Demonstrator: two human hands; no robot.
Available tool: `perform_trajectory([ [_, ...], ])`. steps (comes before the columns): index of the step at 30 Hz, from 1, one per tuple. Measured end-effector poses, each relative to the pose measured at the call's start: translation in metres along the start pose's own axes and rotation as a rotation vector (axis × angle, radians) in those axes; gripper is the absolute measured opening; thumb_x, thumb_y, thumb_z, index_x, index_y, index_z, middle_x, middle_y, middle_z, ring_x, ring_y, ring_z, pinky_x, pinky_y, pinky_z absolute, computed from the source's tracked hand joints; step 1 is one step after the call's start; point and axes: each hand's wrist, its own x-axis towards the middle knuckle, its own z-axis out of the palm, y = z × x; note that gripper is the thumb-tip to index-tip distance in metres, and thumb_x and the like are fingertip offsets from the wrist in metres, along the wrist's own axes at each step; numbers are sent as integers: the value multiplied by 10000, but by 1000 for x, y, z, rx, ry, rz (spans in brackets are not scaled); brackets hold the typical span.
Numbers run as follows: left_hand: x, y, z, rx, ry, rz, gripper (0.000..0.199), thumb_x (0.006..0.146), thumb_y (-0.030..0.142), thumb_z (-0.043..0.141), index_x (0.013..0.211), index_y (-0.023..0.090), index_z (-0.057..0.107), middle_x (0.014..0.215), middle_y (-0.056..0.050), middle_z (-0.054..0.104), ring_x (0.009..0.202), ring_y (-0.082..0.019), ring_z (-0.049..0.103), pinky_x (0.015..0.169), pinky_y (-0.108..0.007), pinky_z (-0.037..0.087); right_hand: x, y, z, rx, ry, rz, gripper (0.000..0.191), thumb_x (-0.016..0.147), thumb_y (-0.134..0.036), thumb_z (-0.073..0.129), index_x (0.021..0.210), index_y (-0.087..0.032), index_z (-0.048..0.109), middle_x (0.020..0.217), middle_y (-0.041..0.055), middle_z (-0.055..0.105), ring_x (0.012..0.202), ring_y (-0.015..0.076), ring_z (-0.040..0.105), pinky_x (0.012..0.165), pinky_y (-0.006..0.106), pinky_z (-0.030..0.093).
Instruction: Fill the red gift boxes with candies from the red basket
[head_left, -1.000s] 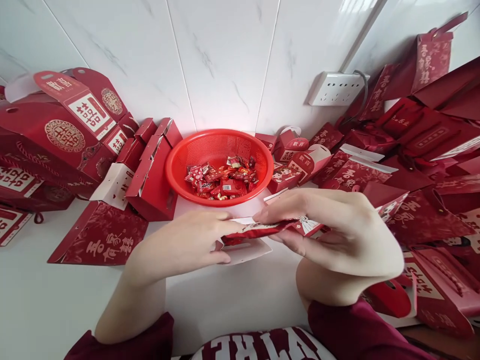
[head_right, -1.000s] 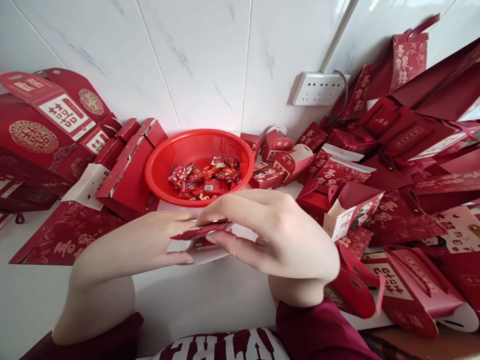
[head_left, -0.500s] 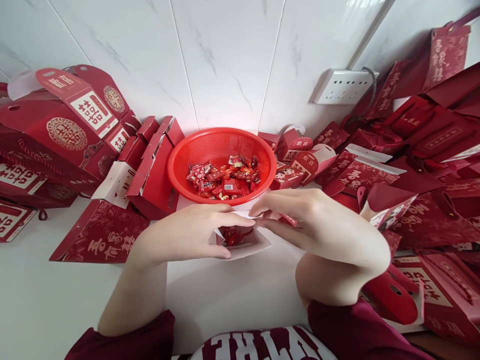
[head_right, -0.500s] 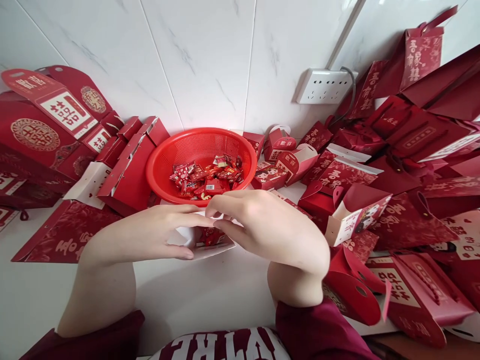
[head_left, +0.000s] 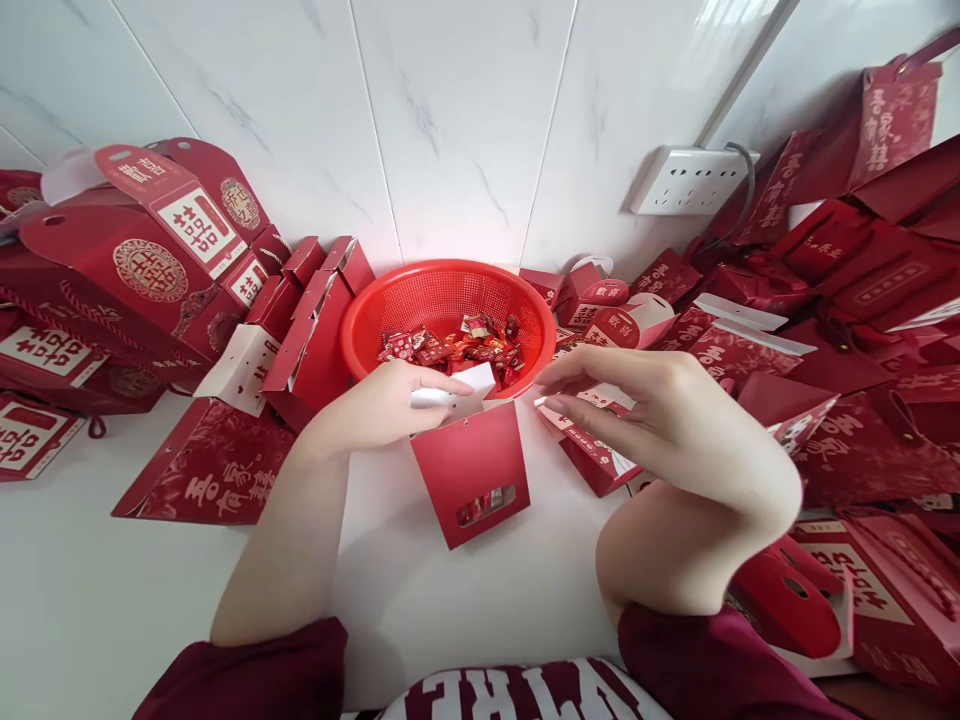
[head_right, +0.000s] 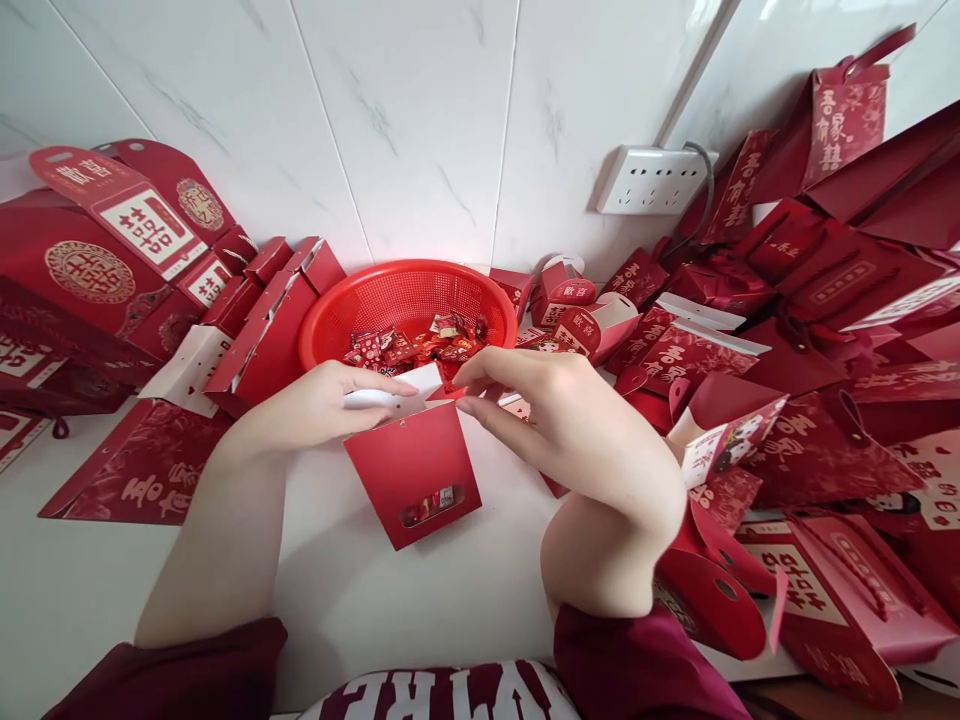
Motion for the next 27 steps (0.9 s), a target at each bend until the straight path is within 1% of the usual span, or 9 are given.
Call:
perform_trajectory([
  [4,-2,3,3,-105,1,20,318,876,239,603,1159,261,746,1157,-3,745,1037,-216,700,906,-299,551,-4,0,-5,-2,32,5,149,957,-249,546,1042,-266,666,997,16,745,878,199,707,775,316,549],
  [8,-16,20,11,-55,115,96,298,928,244,556,1146,297,753,1146,28,748,1078,-201,690,942,-288,539,-6,0,-6,-5,35,8,140,957,-256,557,1042,-270,666,985,14,745,846,191,708,782,309,544],
  [13,-14,25,12,47,-142,163,351,969,236,482,1227,313,708,1156,33,743,1003,-180,702,892,-269,523,-5,2,-5,34,27,9,135,959,-268,554,1024,-251,671,975,16,740,836,181,693,750,303,535],
  [16,-12,27,11,96,-202,199,372,945,291,546,1299,333,654,1287,37,683,1125,-198,655,950,-269,481,3,9,2,53,52,32,160,973,-257,520,1014,-227,672,957,28,733,821,173,670,756,300,510],
  [19,-14,28,13,131,-252,187,423,890,364,640,1312,383,633,1316,62,663,1174,-215,629,968,-267,454,31,23,21,43,60,71,207,983,-246,465,980,-204,668,916,32,722,797,167,642,744,291,471],
  [21,-15,28,15,126,-269,179,414,863,382,673,1277,389,659,1240,72,703,1092,-203,662,903,-247,467,60,35,40,-8,-113,109,235,973,-227,445,910,-197,668,872,34,711,767,163,617,704,277,438],
  [23,-16,28,16,110,-276,173,421,842,376,696,1262,381,670,1162,70,731,1014,-192,681,847,-236,474,91,46,60,-91,-499,170,243,936,-193,463,798,-192,663,823,38,699,728,160,593,653,268,405],
  [24,-17,28,17,101,-277,175,432,833,371,707,1263,378,670,1151,69,733,1007,-191,682,846,-235,472,105,51,71,-101,-615,185,212,887,-183,531,722,-186,664,772,42,695,694,164,589,620,269,398],
  [27,-18,28,17,76,-278,191,432,835,376,715,1264,381,667,1187,71,719,1043,-189,669,871,-232,461,134,65,96,-142,-797,246,197,781,-163,634,585,-172,650,627,46,654,596,170,582,560,276,404],
])
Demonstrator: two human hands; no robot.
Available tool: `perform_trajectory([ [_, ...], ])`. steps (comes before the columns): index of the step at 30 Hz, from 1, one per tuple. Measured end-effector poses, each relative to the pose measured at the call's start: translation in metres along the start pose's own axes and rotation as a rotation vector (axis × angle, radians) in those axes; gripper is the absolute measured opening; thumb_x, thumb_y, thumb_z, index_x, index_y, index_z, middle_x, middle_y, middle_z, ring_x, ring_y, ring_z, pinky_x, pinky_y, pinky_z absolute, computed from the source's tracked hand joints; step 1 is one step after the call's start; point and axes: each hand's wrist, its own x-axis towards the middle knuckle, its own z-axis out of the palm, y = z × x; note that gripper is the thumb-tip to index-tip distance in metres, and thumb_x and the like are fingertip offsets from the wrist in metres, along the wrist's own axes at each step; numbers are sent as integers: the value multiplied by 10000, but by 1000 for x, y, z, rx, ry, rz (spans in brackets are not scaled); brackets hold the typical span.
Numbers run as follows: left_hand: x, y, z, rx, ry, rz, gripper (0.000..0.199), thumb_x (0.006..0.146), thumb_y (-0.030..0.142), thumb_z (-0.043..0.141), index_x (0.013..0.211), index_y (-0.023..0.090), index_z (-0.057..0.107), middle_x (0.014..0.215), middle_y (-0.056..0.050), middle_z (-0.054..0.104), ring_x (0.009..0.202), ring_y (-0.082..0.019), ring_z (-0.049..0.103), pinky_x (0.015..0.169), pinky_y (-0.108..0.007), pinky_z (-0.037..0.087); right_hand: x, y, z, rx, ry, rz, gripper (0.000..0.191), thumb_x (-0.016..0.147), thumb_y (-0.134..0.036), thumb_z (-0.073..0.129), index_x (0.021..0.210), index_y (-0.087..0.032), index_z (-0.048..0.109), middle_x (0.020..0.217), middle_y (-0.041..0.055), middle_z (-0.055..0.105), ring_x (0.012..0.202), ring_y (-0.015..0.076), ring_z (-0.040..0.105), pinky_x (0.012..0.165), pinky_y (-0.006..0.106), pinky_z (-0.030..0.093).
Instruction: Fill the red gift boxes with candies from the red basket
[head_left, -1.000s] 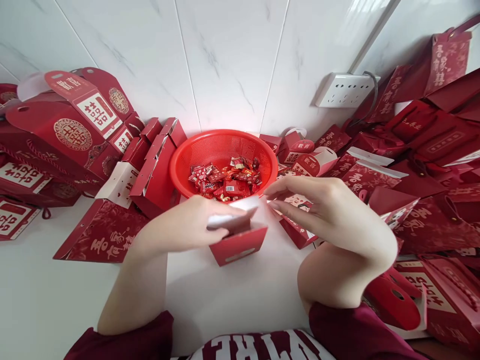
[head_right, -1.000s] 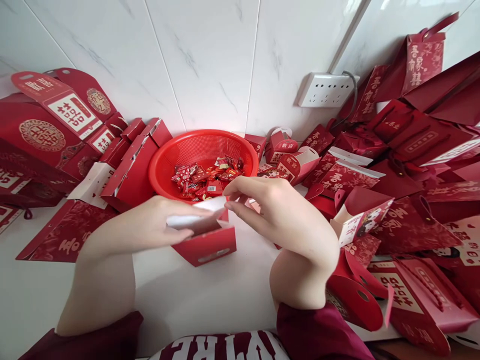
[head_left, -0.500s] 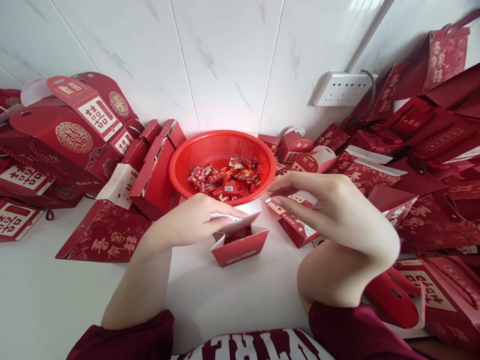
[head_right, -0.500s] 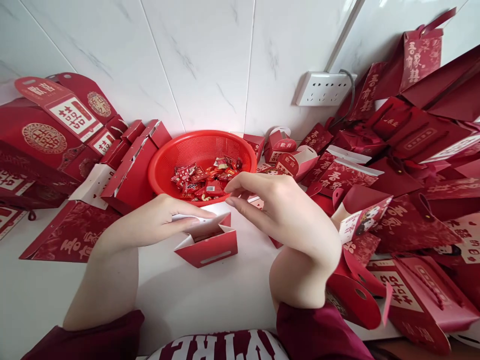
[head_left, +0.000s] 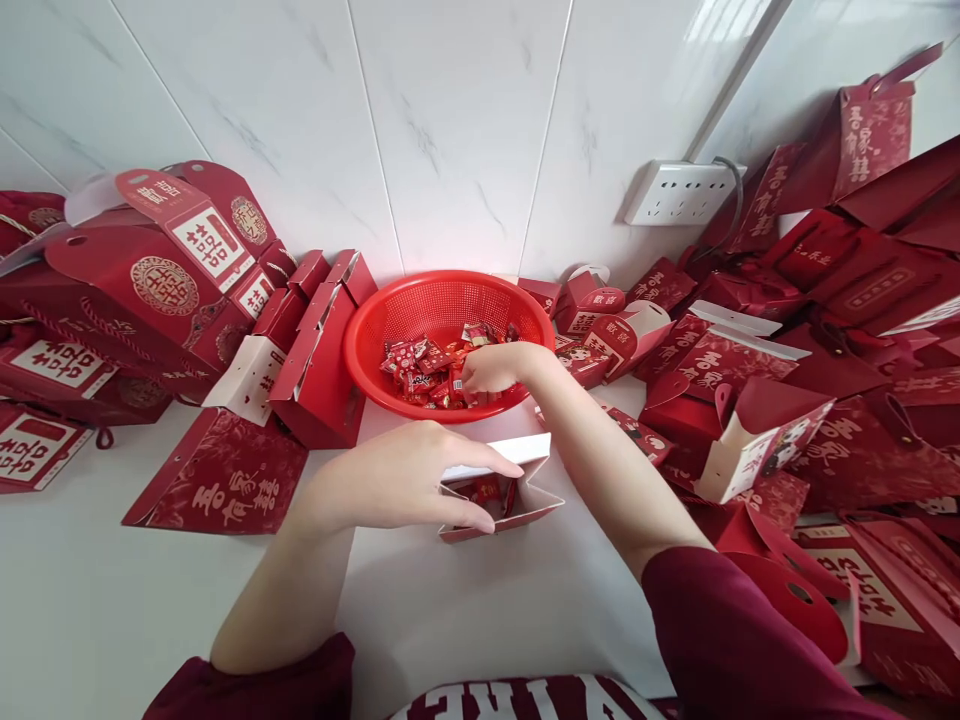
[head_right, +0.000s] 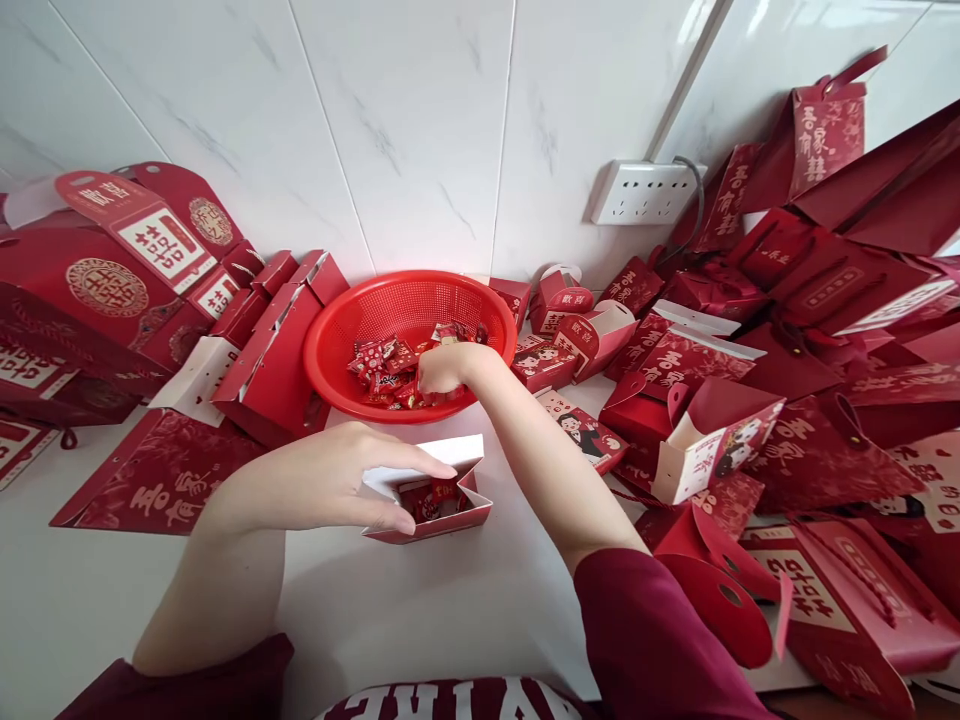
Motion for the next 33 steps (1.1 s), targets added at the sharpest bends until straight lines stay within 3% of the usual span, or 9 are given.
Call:
perform_trajectory([
  [3,0,1,-1,5,-5,-7,401,858,369,694,1258,388,668,1174,74,721,1012,-185,670,854,-234,461,21,6,5,-35,-85,57,192,758,-180,678,568,-160,662,592,54,641,603,187,611,590,289,452],
  [7,0,1,-2,-8,-15,-25,384,841,355,712,1223,379,689,1109,76,735,950,-180,675,814,-233,466,31,14,13,-62,-114,99,164,850,-257,669,744,-140,713,765,63,709,731,185,666,703,309,527],
  [12,2,-2,-1,-15,-3,-42,429,816,378,736,1241,367,683,1155,74,728,997,-190,675,854,-243,468,26,17,10,-127,107,195,230,966,-302,583,1112,-140,656,1171,112,672,1047,214,645,929,419,509],
  [16,2,-5,-1,13,-5,-37,461,840,440,708,1293,377,649,1237,72,702,1075,-201,663,929,-255,452,-8,18,-3,-92,304,220,296,996,-189,431,1193,-109,637,1242,198,656,1108,290,632,905,387,473],
  [20,0,-4,-5,64,44,-24,494,846,385,702,1330,405,610,1300,92,668,1159,-209,634,970,-254,438,-65,13,1,1,456,129,371,1039,-257,317,1261,-208,610,1254,95,677,1106,235,631,908,328,456],
  [23,-4,-4,-8,120,111,-31,538,871,360,660,1395,401,546,1379,73,615,1235,-236,595,995,-279,440,-103,8,16,203,579,-76,329,1031,-346,388,1204,-231,644,1171,46,711,1042,202,649,888,302,465],
  [26,-10,-7,-9,173,153,-75,731,811,465,708,1482,368,434,1486,18,518,1314,-283,532,1026,-320,442,-129,5,31,313,516,-254,346,1011,-418,449,1223,-222,639,1161,43,709,1018,186,656,879,291,469],
  [29,-14,-8,-6,196,96,-130,1045,719,517,773,1576,357,197,1591,-28,364,1371,-318,468,1029,-332,447,-140,3,40,301,416,-293,475,916,-478,611,1307,-210,587,1193,62,693,1017,199,656,826,281,476],
  [33,-8,-8,2,224,90,-202,859,851,355,637,1581,352,184,1509,-52,489,1221,-277,606,931,-296,483,-141,0,46,186,415,-206,377,857,-346,689,1210,-228,631,1024,28,729,872,186,662,685,258,444],
])
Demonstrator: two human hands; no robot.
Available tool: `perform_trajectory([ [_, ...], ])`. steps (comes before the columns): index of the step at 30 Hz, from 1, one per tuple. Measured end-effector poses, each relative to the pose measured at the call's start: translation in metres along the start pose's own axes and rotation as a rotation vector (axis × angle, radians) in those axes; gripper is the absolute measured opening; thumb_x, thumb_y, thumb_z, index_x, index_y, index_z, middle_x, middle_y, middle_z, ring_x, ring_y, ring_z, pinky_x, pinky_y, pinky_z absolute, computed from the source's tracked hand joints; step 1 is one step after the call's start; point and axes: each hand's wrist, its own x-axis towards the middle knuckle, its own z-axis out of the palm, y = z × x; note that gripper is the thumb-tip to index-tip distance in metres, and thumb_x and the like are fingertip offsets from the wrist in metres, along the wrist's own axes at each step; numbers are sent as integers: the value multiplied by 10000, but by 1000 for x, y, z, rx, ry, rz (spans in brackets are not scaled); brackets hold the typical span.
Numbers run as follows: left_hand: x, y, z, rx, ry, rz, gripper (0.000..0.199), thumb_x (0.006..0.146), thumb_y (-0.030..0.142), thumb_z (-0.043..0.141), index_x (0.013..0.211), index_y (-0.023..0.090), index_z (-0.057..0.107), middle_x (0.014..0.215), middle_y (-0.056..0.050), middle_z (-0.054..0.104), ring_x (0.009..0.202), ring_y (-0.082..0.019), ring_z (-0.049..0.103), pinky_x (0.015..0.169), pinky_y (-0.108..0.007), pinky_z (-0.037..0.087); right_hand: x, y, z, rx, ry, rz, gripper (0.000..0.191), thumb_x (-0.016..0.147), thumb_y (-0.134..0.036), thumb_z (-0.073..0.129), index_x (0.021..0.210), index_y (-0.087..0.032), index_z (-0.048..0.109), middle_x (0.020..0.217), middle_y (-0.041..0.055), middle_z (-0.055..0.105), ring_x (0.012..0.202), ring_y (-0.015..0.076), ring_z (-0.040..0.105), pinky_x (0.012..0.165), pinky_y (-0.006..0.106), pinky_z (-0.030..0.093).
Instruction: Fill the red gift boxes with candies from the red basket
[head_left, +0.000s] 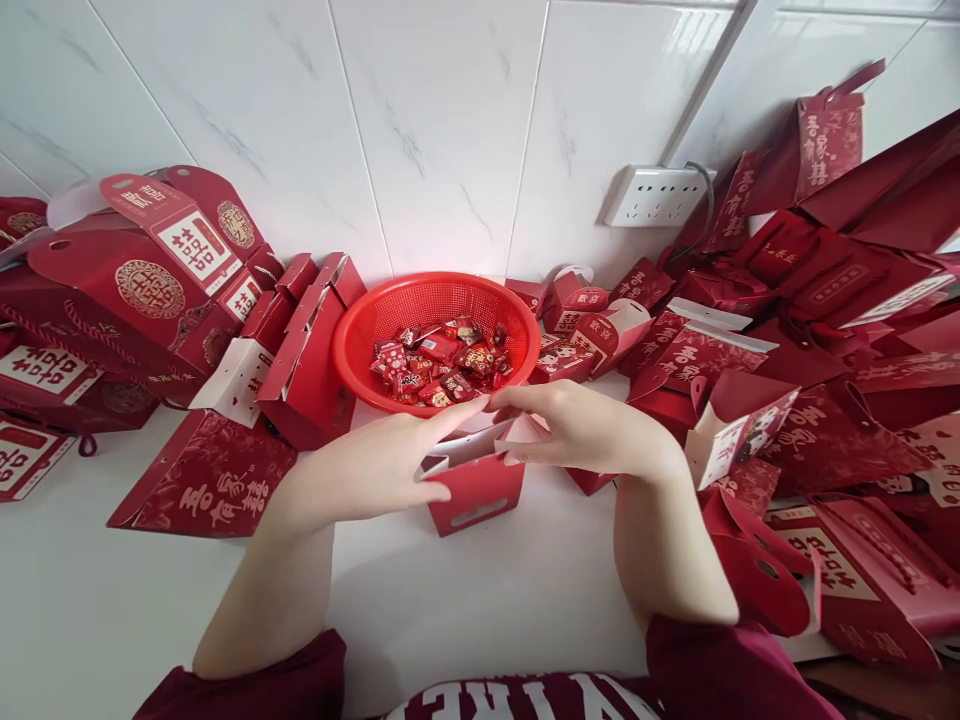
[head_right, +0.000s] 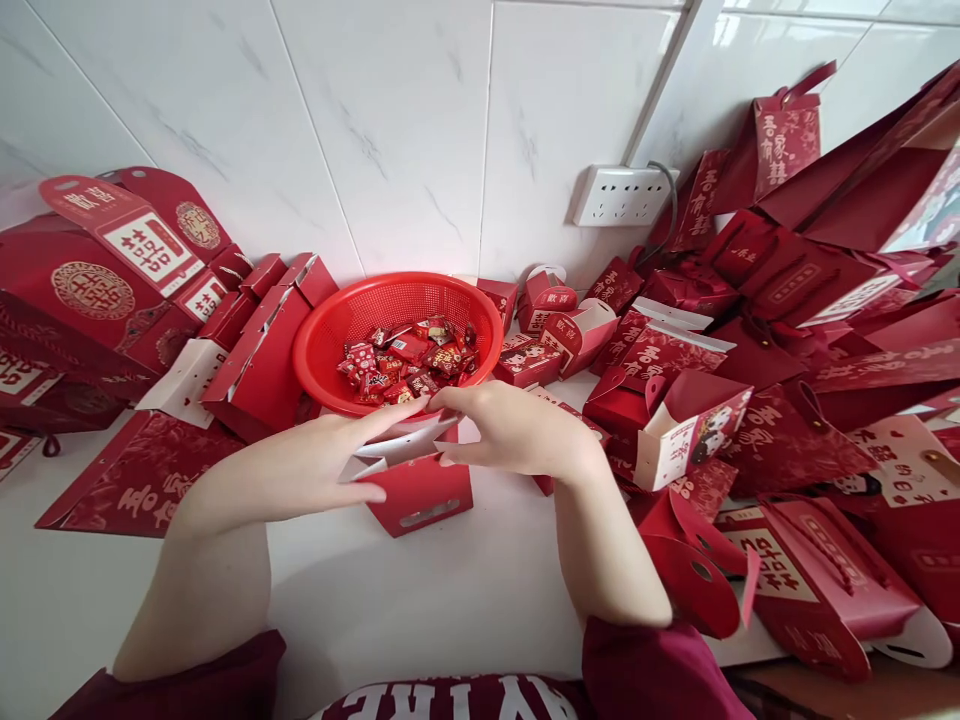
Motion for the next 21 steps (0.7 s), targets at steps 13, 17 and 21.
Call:
perform_trajectory([
  [13,19,-4,4,-101,240,92,426,930,230,532,1332,334,624,1286,69,680,1103,-175,670,989,-262,480,12,-3,8,-144,43,38,180,925,-213,602,1016,-224,756,909,44,755,775,176,655,703,260,428],
  [17,19,0,3,-204,228,129,362,941,297,549,1282,297,670,1234,39,710,1072,-177,672,958,-254,486,14,1,10,-179,16,1,191,913,-188,612,1013,-237,767,889,39,759,775,179,654,709,263,426],
  [21,20,-2,1,-257,263,-15,412,967,478,471,931,194,768,803,-6,727,681,-156,619,623,-249,452,18,4,12,-228,23,-4,171,912,-206,611,980,-235,765,890,45,752,808,184,648,726,266,412],
])
